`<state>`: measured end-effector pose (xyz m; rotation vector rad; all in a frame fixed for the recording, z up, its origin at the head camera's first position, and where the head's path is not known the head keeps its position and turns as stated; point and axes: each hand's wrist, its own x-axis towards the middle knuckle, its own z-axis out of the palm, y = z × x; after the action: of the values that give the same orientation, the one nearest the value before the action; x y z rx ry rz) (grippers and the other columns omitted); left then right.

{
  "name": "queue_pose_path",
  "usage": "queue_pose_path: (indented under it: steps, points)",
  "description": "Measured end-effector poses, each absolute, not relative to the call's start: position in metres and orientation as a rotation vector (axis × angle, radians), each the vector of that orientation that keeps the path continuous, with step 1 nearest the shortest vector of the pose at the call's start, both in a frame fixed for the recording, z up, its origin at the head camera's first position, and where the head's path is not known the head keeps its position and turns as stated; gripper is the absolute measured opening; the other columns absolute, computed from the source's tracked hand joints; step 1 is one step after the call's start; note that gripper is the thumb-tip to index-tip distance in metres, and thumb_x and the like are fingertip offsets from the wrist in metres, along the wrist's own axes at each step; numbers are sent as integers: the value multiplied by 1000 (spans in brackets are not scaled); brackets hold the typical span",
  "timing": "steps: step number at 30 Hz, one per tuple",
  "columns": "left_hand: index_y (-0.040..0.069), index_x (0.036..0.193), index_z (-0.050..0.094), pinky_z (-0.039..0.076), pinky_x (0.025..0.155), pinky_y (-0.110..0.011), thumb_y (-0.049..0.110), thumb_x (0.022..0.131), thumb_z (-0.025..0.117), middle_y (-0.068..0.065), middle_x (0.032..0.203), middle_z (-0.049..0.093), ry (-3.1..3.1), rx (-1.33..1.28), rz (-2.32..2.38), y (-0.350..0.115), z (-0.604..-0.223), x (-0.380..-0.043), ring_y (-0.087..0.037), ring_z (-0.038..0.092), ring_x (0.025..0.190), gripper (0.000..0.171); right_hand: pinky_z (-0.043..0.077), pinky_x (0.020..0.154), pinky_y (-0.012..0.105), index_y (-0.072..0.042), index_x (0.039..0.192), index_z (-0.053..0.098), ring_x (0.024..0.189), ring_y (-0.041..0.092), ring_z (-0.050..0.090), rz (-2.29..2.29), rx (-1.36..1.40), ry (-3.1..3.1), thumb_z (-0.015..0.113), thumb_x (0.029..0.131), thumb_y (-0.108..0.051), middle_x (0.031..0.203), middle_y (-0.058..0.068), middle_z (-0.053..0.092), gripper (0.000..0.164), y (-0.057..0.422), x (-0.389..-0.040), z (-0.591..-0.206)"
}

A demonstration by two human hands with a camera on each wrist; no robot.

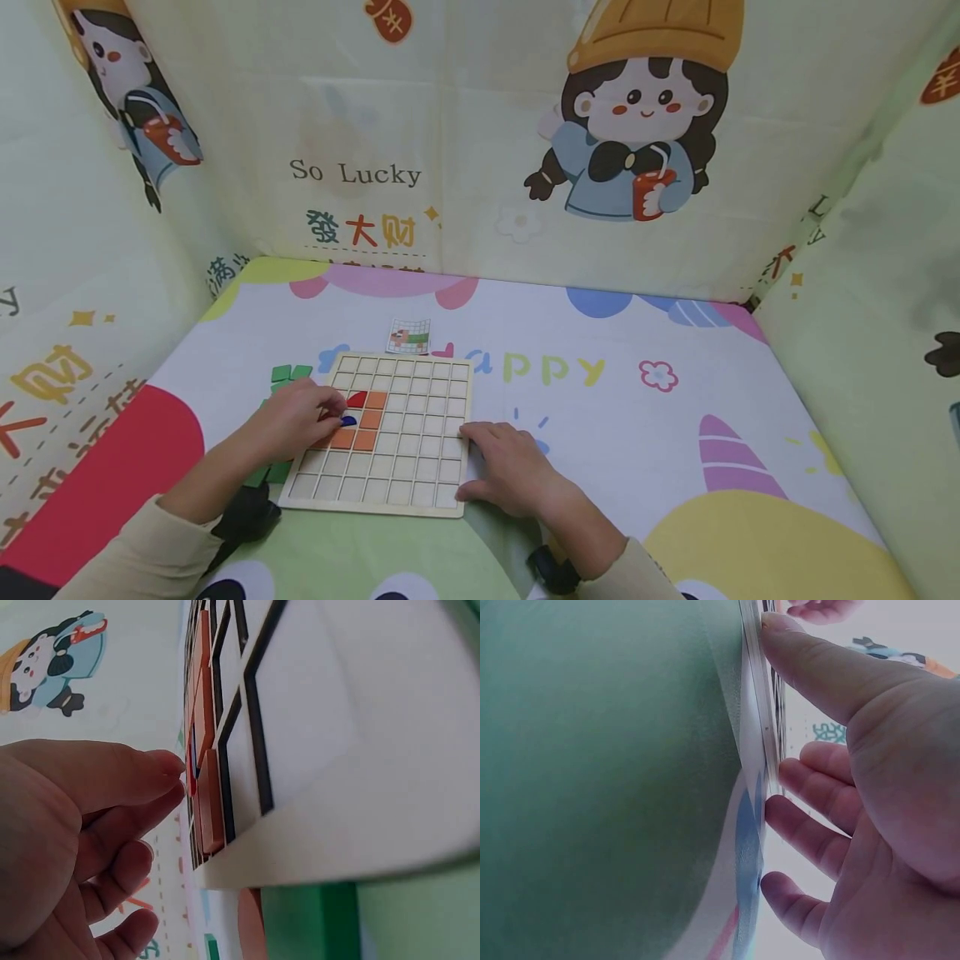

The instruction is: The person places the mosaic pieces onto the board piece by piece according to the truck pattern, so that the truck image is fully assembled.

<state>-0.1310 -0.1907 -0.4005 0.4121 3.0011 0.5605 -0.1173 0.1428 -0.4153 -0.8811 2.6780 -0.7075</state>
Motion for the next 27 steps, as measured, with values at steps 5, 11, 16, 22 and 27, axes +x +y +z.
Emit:
queue_pose_path:
  steps: [5, 11, 16, 22, 27]
  points:
    - [13, 95, 75, 50, 72, -35, 14, 81, 82, 0, 91, 67, 3002, 341, 557, -195, -394, -126, -21, 51, 89, 16, 40, 98, 58, -7, 139, 52, 126, 34, 51, -704, -892, 2685, 85, 79, -36, 138, 11, 56, 74, 143, -117, -416]
    - [9, 104, 74, 58, 69, -36, 15, 78, 84, -8, 101, 65, 2978, 243, 630, -209, -391, -119, -29, 54, 101, 28, 40, 98, 58, -7, 139, 53, 126, 34, 51, -703, -898, 2687, 85, 79, -35, 138, 11, 56, 74, 143, -117, -416]
    - [6, 109, 73, 59, 65, -36, 11, 78, 84, -13, 105, 64, 2967, 203, 667, -221, -390, -114, -36, 52, 107, 33, 39, 99, 58, -7, 139, 53, 127, 34, 50, -707, -885, 2683, 85, 79, -35, 138, 11, 56, 74, 143, -117, -416]
    - [5, 111, 73, 58, 60, -34, 11, 75, 86, -15, 106, 61, 2928, 150, 714, -234, -389, -107, -37, 52, 102, 39, 40, 98, 58, -7, 139, 52, 127, 34, 50, -700, -891, 2686, 85, 79, -35, 138, 11, 55, 74, 143, -118, -417]
    - [6, 113, 71, 59, 61, -36, 15, 74, 88, -20, 112, 58, 2895, 97, 723, -242, -390, -103, -40, 51, 107, 44, 40, 99, 58, -7, 139, 52, 127, 34, 51, -699, -894, 2687, 85, 79, -35, 139, 11, 55, 74, 143, -118, -417]
